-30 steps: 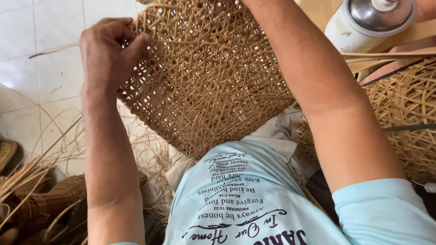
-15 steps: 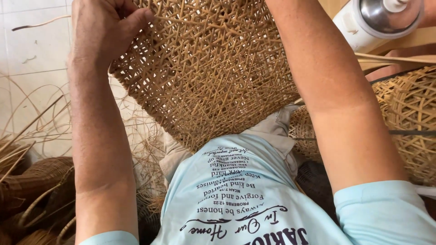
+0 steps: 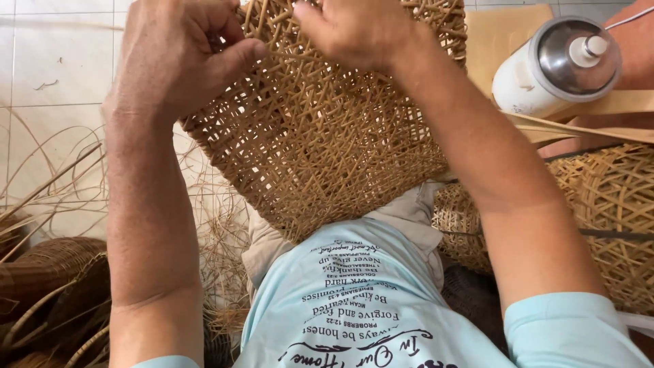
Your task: Weaving a rattan mat by manually threading and pulling rattan strips through a woven base.
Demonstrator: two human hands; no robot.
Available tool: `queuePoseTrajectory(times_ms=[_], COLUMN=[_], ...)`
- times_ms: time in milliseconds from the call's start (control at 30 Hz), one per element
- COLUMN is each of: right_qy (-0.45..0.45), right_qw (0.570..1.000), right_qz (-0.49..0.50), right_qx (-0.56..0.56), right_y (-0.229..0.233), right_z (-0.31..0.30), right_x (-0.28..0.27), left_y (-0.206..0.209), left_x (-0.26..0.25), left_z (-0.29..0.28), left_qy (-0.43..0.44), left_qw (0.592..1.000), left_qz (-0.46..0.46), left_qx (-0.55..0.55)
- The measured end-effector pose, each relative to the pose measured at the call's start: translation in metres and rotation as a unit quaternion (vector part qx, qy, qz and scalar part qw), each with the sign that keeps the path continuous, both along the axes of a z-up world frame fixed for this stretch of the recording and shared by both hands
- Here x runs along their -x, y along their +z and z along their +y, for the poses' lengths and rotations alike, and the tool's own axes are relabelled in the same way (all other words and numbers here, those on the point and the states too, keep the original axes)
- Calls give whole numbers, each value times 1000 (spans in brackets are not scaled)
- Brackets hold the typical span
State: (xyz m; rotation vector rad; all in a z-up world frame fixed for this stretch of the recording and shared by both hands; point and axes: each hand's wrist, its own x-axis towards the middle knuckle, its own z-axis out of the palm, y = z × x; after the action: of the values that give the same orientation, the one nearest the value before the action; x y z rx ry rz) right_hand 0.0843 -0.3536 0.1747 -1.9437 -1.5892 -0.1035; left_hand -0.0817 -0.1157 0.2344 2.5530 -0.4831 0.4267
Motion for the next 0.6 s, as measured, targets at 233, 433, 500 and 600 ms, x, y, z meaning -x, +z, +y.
queuePoseTrajectory(times_ms=[233, 433, 500, 600], right_qy=[-116, -43, 23, 84], right_qw=[971, 985, 986, 917], right_qz=[-191, -114, 82, 285], right_qx=[-83, -123, -146, -266], right_y=[0, 11, 17, 14], right_z=[8, -19, -41, -64], right_x=[69, 79, 88, 98], left_y=[18, 87, 103, 106], left_x=[-2, -8, -8, -11], left_z=[-1, -11, -10, -6], left_qy=[-39, -39, 9, 10], left_qw=[999, 955, 955, 959], left_qz=[12, 295, 281, 274], left_qx=[-25, -7, -93, -68])
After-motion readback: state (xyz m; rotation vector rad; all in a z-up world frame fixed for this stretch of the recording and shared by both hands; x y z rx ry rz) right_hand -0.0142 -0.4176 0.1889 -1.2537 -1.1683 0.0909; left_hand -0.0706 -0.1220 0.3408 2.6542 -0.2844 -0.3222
